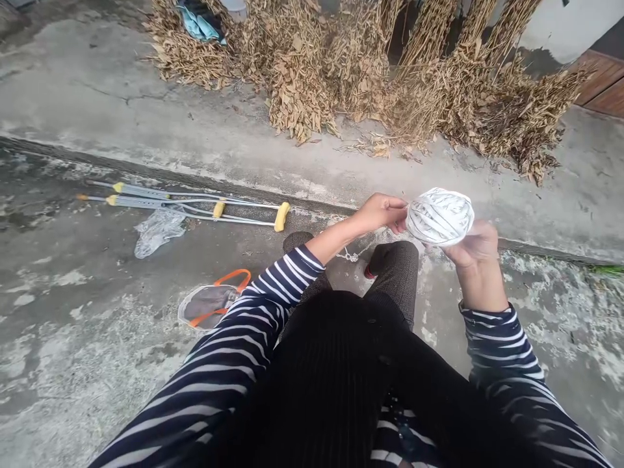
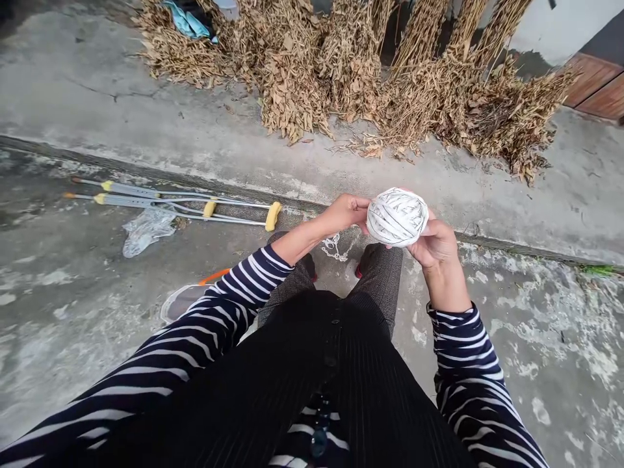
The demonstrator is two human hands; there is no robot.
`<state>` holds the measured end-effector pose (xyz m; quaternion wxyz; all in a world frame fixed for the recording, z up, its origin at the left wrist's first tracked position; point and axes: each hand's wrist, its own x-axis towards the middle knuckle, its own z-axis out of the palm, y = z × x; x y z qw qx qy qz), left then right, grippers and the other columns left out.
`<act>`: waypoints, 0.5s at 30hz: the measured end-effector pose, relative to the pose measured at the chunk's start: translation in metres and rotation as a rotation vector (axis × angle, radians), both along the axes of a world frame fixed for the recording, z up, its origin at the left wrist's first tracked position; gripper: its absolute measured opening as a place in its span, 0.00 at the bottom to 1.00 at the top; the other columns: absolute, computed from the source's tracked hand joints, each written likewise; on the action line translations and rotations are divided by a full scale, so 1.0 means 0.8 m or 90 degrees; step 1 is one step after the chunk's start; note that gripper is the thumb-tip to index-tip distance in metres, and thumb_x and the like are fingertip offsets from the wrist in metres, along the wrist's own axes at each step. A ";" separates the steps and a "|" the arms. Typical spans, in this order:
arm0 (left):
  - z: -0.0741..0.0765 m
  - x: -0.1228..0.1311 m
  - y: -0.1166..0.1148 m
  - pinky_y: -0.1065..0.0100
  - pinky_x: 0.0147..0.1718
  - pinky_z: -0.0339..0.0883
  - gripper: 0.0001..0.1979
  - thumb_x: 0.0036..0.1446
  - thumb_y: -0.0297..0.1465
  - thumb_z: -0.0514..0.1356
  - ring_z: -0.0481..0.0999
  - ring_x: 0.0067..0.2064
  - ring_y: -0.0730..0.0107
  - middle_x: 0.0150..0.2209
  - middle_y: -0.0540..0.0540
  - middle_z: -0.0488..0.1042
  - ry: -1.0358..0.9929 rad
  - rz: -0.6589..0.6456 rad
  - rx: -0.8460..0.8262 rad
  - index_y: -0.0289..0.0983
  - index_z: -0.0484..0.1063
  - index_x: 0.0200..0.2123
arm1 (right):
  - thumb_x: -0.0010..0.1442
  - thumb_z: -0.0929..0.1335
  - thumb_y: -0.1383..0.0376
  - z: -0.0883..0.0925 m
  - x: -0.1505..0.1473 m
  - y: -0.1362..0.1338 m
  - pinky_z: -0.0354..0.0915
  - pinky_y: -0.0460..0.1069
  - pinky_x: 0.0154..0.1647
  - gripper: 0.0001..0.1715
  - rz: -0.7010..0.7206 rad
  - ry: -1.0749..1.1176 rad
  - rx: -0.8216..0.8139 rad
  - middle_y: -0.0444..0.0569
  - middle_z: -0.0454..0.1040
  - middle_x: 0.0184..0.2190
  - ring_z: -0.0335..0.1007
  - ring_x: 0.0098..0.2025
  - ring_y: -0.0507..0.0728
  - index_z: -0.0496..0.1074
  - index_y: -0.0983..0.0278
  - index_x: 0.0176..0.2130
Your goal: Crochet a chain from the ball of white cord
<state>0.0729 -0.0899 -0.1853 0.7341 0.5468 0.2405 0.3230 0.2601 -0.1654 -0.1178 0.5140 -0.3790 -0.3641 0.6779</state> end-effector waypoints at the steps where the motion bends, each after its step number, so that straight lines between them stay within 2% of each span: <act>1: 0.001 -0.003 0.000 0.70 0.33 0.75 0.15 0.62 0.37 0.70 0.78 0.28 0.75 0.27 0.45 0.80 0.003 -0.005 -0.001 0.29 0.80 0.34 | 0.34 0.72 0.68 -0.002 0.002 0.000 0.80 0.66 0.46 0.47 -0.007 -0.007 0.001 0.53 0.77 0.57 0.76 0.58 0.72 0.73 0.57 0.57; 4: 0.005 -0.017 0.003 0.72 0.30 0.73 0.14 0.66 0.34 0.67 0.78 0.26 0.76 0.27 0.45 0.79 -0.010 -0.037 -0.009 0.29 0.78 0.31 | 0.35 0.71 0.66 -0.013 0.009 -0.001 0.80 0.59 0.35 0.49 -0.027 -0.029 -0.002 0.54 0.76 0.59 0.77 0.56 0.71 0.72 0.56 0.59; 7: 0.009 -0.026 0.007 0.73 0.28 0.71 0.13 0.68 0.32 0.64 0.76 0.23 0.77 0.24 0.47 0.77 0.017 -0.062 -0.027 0.29 0.77 0.32 | 0.36 0.71 0.65 -0.025 0.008 -0.001 0.73 0.49 0.24 0.49 -0.044 -0.029 -0.005 0.55 0.76 0.60 0.78 0.54 0.70 0.71 0.56 0.60; 11: 0.002 -0.027 0.012 0.75 0.26 0.70 0.11 0.67 0.30 0.64 0.75 0.22 0.78 0.22 0.48 0.76 0.065 -0.047 -0.041 0.29 0.76 0.32 | 0.38 0.71 0.63 -0.027 -0.001 -0.002 0.71 0.48 0.23 0.46 -0.064 -0.013 0.002 0.55 0.76 0.59 0.78 0.53 0.69 0.72 0.57 0.59; 15: -0.021 -0.034 0.016 0.73 0.28 0.74 0.11 0.67 0.28 0.63 0.77 0.24 0.76 0.25 0.47 0.77 0.069 -0.039 -0.058 0.29 0.75 0.30 | 0.40 0.72 0.63 -0.012 0.005 -0.001 0.74 0.47 0.25 0.43 -0.103 0.005 0.054 0.52 0.77 0.57 0.77 0.53 0.65 0.73 0.55 0.58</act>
